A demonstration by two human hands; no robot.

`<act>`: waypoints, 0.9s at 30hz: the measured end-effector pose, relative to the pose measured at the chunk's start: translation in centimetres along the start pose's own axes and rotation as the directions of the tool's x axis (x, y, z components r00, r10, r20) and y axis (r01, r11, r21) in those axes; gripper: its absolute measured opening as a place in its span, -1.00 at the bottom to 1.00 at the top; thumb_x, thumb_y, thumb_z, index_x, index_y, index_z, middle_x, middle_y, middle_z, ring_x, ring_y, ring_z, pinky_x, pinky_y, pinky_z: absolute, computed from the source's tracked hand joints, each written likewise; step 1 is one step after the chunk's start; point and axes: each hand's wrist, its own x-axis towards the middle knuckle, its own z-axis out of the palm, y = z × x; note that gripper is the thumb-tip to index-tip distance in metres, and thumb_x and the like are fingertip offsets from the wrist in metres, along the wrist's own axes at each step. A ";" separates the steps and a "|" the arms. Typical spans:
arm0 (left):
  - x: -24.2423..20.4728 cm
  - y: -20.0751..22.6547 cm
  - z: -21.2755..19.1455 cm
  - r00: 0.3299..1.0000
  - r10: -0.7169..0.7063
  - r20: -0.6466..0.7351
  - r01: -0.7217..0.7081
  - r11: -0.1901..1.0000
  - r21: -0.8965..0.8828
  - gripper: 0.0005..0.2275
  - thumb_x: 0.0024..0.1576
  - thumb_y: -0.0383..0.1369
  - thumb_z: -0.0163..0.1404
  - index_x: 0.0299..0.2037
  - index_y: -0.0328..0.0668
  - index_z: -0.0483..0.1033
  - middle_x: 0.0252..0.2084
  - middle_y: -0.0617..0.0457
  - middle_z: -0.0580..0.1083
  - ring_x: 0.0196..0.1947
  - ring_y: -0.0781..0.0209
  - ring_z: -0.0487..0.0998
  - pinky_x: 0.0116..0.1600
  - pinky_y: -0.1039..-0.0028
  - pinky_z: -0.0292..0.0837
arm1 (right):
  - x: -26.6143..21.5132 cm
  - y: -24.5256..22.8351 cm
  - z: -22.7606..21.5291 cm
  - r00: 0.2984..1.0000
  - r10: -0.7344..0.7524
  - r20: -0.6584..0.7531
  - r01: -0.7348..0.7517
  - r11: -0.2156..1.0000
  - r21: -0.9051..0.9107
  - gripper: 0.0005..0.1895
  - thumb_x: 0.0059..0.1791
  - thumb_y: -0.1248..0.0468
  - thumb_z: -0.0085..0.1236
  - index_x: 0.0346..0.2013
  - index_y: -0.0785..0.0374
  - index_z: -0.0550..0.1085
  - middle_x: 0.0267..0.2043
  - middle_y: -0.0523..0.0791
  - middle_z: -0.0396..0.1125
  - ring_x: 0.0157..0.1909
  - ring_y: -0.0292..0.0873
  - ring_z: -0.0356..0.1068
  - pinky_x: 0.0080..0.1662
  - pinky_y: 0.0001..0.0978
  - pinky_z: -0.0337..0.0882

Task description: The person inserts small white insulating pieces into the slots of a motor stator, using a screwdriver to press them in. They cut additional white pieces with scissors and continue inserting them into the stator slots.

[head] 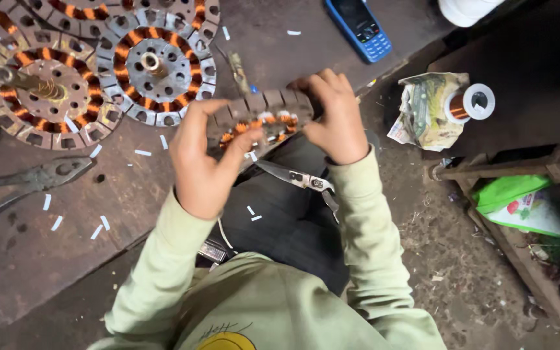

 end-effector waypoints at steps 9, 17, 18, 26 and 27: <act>1.9 -1.7 0.4 0.999 -0.017 0.032 0.020 0.993 -0.118 -0.70 0.21 -0.44 0.25 0.02 -0.37 0.41 -0.15 0.01 0.56 -0.15 0.30 0.56 0.01 0.50 0.47 | -1.6 -0.2 1.2 0.988 0.017 -0.155 -0.022 0.999 -0.027 -0.60 -0.18 0.42 0.17 -0.05 0.37 0.44 -0.13 0.05 0.26 -0.07 0.12 0.22 -0.01 -0.12 0.29; 3.2 -3.4 0.3 0.990 -0.080 0.114 0.107 0.962 -0.251 -0.68 0.22 -0.48 0.21 0.08 -0.37 0.36 -0.07 0.02 0.56 -0.04 0.35 0.55 0.12 0.53 0.46 | -4.2 -2.3 1.2 0.931 0.232 -0.282 -0.139 0.939 0.313 -0.82 0.06 0.38 0.18 -0.04 0.30 0.53 0.03 -0.07 0.43 0.08 -0.05 0.42 0.09 -0.32 0.37; 3.1 -3.6 0.3 0.993 -0.054 0.106 0.079 0.964 -0.254 -0.66 0.22 -0.49 0.22 0.10 -0.37 0.34 -0.03 0.00 0.54 0.00 0.33 0.55 0.15 0.52 0.45 | -4.6 -2.7 1.4 0.924 0.215 -0.317 -0.126 0.952 0.278 -0.80 0.06 0.38 0.18 -0.02 0.31 0.52 0.07 -0.05 0.41 0.12 -0.04 0.41 0.14 -0.30 0.36; 1.9 -4.0 0.2 1.000 0.013 0.027 -0.007 0.976 -0.219 -0.52 0.21 -0.51 0.29 0.26 -0.37 0.31 0.17 -0.13 0.44 0.22 0.14 0.45 0.31 0.39 0.38 | -9.1 -4.9 2.2 0.865 0.356 -0.354 -0.265 0.923 0.280 -0.78 0.03 0.36 0.17 -0.03 0.33 0.50 0.06 0.01 0.38 0.07 -0.03 0.41 0.06 -0.32 0.40; 1.7 -3.8 0.0 1.000 0.000 0.023 0.005 0.981 -0.196 -0.50 0.19 -0.49 0.29 0.27 -0.37 0.30 0.18 -0.13 0.44 0.21 0.14 0.47 0.27 0.40 0.40 | -9.9 -4.9 2.3 0.867 0.343 -0.360 -0.264 0.931 0.253 -0.79 0.04 0.36 0.17 -0.03 0.33 0.50 0.05 0.01 0.38 0.08 -0.01 0.42 0.10 -0.30 0.39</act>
